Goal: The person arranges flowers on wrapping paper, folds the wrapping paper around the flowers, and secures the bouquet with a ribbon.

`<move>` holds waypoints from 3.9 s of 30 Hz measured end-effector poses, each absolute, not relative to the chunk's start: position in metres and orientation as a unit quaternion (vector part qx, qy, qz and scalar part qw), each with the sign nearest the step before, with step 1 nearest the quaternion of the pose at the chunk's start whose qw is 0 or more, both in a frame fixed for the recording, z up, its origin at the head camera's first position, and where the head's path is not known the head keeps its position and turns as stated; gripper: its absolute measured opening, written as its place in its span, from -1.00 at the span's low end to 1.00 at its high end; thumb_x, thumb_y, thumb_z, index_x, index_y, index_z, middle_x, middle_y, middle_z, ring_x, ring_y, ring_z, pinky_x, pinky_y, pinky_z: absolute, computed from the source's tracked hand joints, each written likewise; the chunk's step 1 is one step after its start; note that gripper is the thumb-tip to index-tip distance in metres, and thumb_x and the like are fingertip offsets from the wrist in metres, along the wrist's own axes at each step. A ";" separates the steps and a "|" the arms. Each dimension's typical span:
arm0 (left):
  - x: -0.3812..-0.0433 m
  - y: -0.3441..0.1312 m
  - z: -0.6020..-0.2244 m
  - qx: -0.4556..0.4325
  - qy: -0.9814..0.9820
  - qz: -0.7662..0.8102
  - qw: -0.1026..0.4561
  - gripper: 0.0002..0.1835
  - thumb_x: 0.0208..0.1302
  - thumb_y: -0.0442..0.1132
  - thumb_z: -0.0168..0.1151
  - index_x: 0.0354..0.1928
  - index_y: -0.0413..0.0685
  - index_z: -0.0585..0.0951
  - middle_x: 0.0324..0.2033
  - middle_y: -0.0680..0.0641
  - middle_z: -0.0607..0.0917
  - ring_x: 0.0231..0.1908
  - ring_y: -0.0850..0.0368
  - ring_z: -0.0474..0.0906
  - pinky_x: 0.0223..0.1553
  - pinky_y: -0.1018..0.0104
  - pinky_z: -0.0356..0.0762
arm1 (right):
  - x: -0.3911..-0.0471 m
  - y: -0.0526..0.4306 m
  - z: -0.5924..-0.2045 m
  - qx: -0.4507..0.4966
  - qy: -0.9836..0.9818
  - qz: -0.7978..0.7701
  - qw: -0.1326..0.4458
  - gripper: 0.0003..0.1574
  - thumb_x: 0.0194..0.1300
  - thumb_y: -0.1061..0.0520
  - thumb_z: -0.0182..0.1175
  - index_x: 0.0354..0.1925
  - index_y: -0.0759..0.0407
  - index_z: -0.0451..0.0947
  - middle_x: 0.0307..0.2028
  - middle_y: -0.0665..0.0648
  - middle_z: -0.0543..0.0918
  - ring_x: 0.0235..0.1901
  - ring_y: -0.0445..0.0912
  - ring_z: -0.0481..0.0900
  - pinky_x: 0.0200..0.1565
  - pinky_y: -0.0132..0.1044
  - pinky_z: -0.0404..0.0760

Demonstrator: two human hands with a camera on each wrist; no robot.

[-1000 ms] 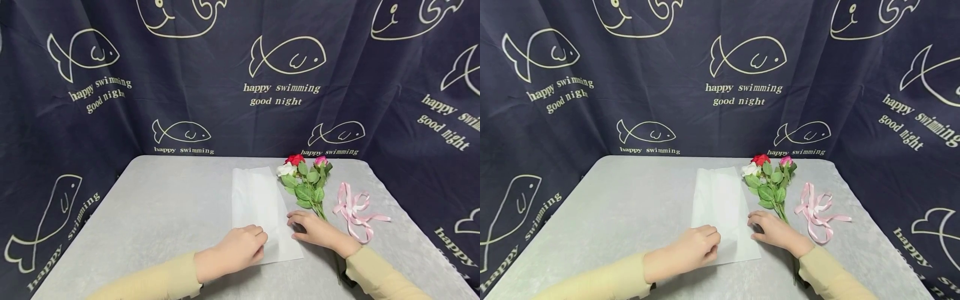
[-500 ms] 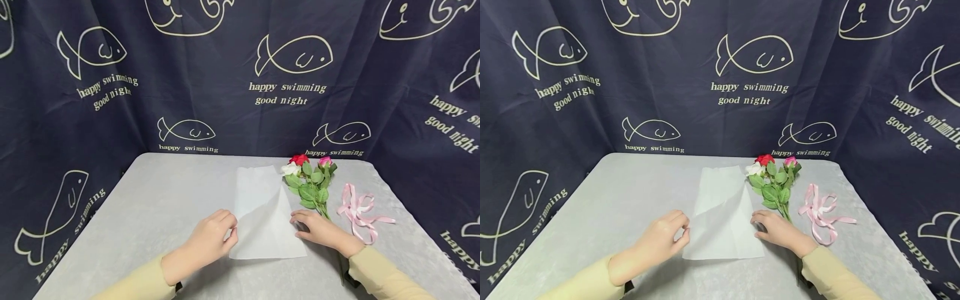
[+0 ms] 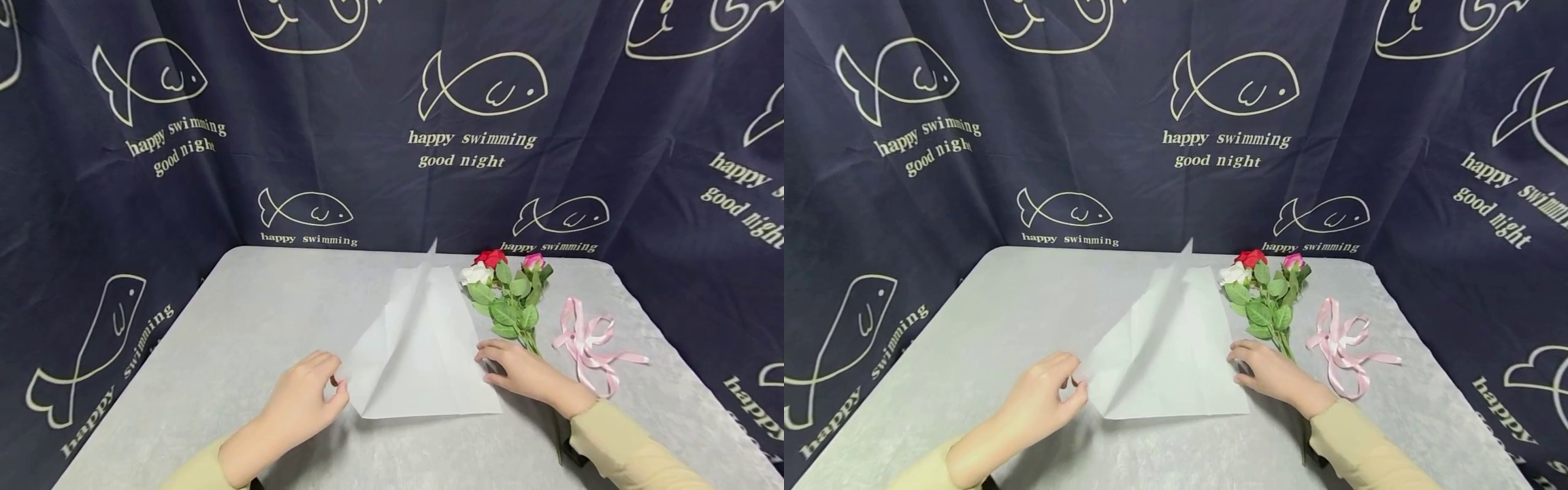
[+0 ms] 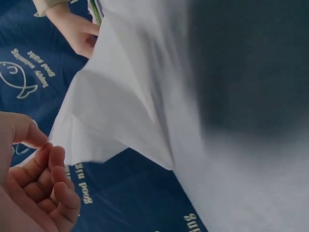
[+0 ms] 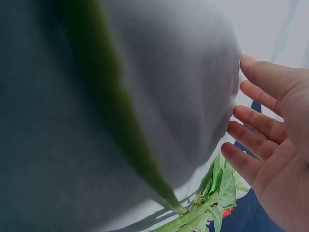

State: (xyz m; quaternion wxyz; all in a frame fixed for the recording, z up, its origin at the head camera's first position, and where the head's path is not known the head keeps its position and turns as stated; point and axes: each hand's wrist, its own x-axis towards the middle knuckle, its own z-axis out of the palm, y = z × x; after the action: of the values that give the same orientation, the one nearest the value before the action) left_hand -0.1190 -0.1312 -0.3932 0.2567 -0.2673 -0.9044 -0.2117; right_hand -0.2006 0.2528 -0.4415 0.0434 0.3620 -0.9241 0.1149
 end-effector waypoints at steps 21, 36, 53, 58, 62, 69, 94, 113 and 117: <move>-0.097 -0.160 -0.420 -0.178 -0.966 -0.177 0.060 -0.66 -0.03 -0.16 0.32 -0.74 0.15 0.35 -0.77 0.26 0.31 -0.68 0.38 0.18 -0.66 0.44 0.17 | -0.205 0.252 -0.440 0.367 -0.922 0.115 0.043 -0.65 0.08 0.14 0.37 -0.13 0.18 0.59 0.00 0.25 0.58 -0.01 0.13 0.57 -0.02 -0.03 0.55; -0.117 -0.176 -0.399 -0.129 -0.981 -0.099 -0.110 -0.51 -0.01 0.08 0.39 -0.78 -0.07 0.42 -0.79 0.04 0.40 -0.72 0.18 0.25 -0.67 0.28 0.32 | -0.204 0.252 -0.440 0.358 -0.926 0.110 0.037 -0.65 0.10 0.13 0.36 -0.11 0.16 0.58 0.02 0.23 0.57 0.01 0.13 0.56 -0.01 -0.02 0.54; -0.210 -0.151 -0.368 -0.294 -0.954 -0.058 0.003 -0.61 0.02 -0.22 0.43 -0.10 -0.22 0.61 -0.17 -0.17 0.66 -0.09 -0.12 0.57 -0.06 0.05 0.53 | -0.183 0.217 -0.415 0.294 -0.943 0.118 0.098 -0.50 0.01 0.15 0.41 -0.07 0.31 0.55 0.01 0.36 0.56 0.00 0.21 0.55 0.01 0.02 0.53; -0.240 -0.143 -0.375 -0.327 -0.943 -0.062 -0.004 -0.51 0.00 -0.26 0.43 0.03 -0.18 0.56 0.00 -0.18 0.59 0.05 -0.15 0.48 0.05 -0.03 0.45 | -0.175 0.199 -0.414 0.274 -0.946 0.142 0.098 -0.38 -0.02 0.12 0.43 0.00 0.35 0.50 0.06 0.40 0.51 0.04 0.23 0.52 0.06 0.02 0.50; -0.261 -0.139 -0.382 -0.334 -0.941 -0.063 -0.005 -0.46 -0.01 -0.20 0.45 0.07 -0.14 0.55 0.05 -0.15 0.57 0.10 -0.15 0.44 0.07 -0.05 0.42 | -0.167 0.185 -0.414 0.245 -0.954 0.155 0.078 -0.32 0.00 0.05 0.43 0.06 0.29 0.47 0.12 0.38 0.47 0.08 0.23 0.49 0.05 0.06 0.50; -0.285 -0.133 -0.393 -0.338 -0.939 -0.060 -0.033 -0.40 -0.02 -0.09 0.47 0.09 -0.12 0.54 0.09 -0.15 0.54 0.13 -0.16 0.42 0.10 -0.06 0.39 | -0.155 0.161 -0.413 0.198 -0.963 0.180 0.024 -0.28 -0.04 0.01 0.45 0.07 0.24 0.47 0.15 0.37 0.44 0.11 0.25 0.45 0.03 0.12 0.49; -0.307 -0.130 -0.421 -0.347 -0.921 -0.077 -0.158 -0.20 -0.11 -0.16 0.50 0.28 0.01 0.41 0.35 -0.16 0.27 0.35 -0.16 0.13 0.34 0.04 0.10 | -0.144 0.141 -0.431 0.198 -0.971 0.128 -0.022 -0.14 -0.17 -0.29 0.45 0.07 0.08 0.52 0.13 0.31 0.46 0.07 0.29 0.40 -0.26 0.27 0.47; -0.292 -0.137 -0.423 -0.330 -0.932 -0.061 -0.137 -0.28 0.11 0.03 0.31 0.33 0.05 0.35 0.36 -0.17 0.24 0.35 -0.16 0.13 0.27 -0.09 0.19 | -0.164 0.170 -0.430 0.261 -0.952 0.148 -0.055 -0.19 -0.01 -0.17 0.41 0.17 0.10 0.45 0.25 0.34 0.36 0.18 0.29 0.32 -0.11 0.29 0.41; -0.286 -0.139 -0.426 -0.328 -0.936 -0.058 -0.115 -0.25 0.10 0.17 0.25 0.34 0.10 0.34 0.38 -0.14 0.23 0.36 -0.14 0.11 0.21 -0.24 0.19 | -0.168 0.178 -0.432 0.276 -0.947 0.156 -0.051 -0.21 0.04 -0.18 0.38 0.19 0.11 0.44 0.26 0.34 0.34 0.20 0.29 0.30 -0.06 0.31 0.38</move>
State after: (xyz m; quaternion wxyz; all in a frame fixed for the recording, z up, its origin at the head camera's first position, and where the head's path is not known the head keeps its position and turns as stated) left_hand -0.2862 -0.1392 -0.4255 -0.1146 -0.3280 -0.9359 -0.0580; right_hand -0.1680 0.1782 -0.4321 -0.0513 0.2762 -0.9470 0.1557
